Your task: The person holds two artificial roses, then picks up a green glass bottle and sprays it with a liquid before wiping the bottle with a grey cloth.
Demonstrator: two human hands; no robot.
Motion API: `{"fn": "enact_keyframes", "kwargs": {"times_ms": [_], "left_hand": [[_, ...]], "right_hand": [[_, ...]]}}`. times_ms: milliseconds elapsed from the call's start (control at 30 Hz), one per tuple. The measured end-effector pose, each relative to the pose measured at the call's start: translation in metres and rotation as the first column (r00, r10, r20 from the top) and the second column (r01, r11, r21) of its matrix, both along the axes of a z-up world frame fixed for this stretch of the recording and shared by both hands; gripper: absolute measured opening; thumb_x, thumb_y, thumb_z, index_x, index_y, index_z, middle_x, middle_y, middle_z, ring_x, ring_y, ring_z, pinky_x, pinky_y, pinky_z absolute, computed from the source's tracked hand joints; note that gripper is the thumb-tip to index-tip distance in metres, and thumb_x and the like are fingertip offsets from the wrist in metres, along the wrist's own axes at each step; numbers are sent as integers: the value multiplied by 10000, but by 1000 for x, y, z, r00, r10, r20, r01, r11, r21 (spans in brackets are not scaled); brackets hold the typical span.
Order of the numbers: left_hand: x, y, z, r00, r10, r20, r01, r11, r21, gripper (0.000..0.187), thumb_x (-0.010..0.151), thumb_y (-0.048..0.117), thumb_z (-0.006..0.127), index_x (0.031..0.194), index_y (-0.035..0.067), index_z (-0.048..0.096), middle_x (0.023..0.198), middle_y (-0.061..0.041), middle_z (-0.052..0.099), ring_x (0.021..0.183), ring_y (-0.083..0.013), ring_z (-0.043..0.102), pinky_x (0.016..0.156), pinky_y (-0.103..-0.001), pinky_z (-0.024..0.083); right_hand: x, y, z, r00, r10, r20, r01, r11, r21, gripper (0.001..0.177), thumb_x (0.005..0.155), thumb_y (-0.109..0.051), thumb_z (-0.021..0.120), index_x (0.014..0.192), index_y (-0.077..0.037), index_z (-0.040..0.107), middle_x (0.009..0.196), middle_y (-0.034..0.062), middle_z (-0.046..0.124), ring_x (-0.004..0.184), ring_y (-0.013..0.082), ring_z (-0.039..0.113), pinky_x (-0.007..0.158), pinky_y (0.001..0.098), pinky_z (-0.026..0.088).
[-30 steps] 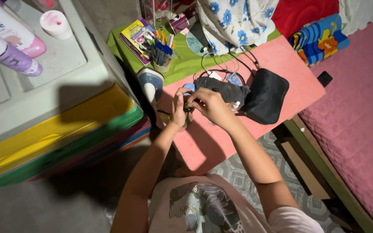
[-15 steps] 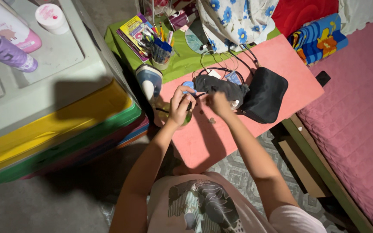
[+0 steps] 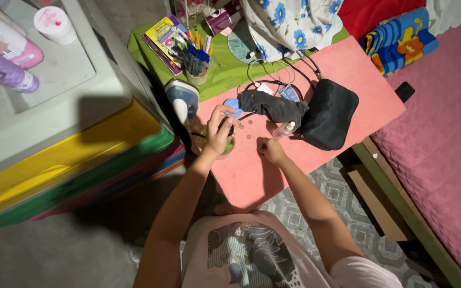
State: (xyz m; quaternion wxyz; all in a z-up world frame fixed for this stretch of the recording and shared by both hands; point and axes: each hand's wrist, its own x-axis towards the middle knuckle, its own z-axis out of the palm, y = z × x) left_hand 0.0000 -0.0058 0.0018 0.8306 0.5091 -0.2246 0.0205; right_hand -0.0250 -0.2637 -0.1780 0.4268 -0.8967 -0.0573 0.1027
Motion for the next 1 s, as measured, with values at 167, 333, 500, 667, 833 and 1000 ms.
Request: {"fn": "enact_keyframes", "kwargs": {"times_ms": [167,333,500,667,833,1000], "left_hand": [[1,2,0,999,12,-33,-11,999,34,141,1087,161,507,1169,48,495,719,-29,555,613,-83,482,678,-259,454],[2,1,-10,998,22,-52,-21,999,29,149,1089,168,511,1168,43,501,751,-42,578,640,-94,490,615,-232,405],[1,1,-18,994,98,-36,-97,995,32,321,1144,331,428,1203,36,540,965,-56,588,826,-98,564,723,-237,470],[2,-4,-22,994,79,-70,-83,994,-66,460,1137,462,363,1238,48,534,1007,-85,632,914,-124,613,822,-257,504],[-1,-3,-19,987,30,-157,-46,994,-97,469,1128,496,380,1217,63,535,924,-96,629,792,-127,572,684,-251,449],[-4,-2,-9,988,-59,-142,37,988,-150,466,1089,518,403,1197,80,518,890,-102,646,802,-146,632,707,-260,500]], "right_hand": [[32,25,62,993,-112,19,97,921,377,89,838,67,697,769,36,650,721,69,711,661,123,665,589,284,540],[44,61,217,996,-13,93,-41,829,558,70,883,34,759,902,13,695,812,48,722,718,76,668,658,226,558],[19,100,276,973,-7,230,-117,843,524,90,876,14,793,927,8,718,865,42,701,763,72,638,669,216,518],[6,123,270,861,-35,507,-123,953,275,122,841,-24,835,899,-28,727,880,36,716,792,101,661,679,250,512],[3,114,272,887,14,461,-138,961,238,127,822,-48,846,918,-50,762,878,42,718,751,132,662,651,266,509],[0,113,282,859,72,506,-201,958,204,166,818,-58,845,970,-59,779,914,44,730,784,140,676,661,262,517]]}}
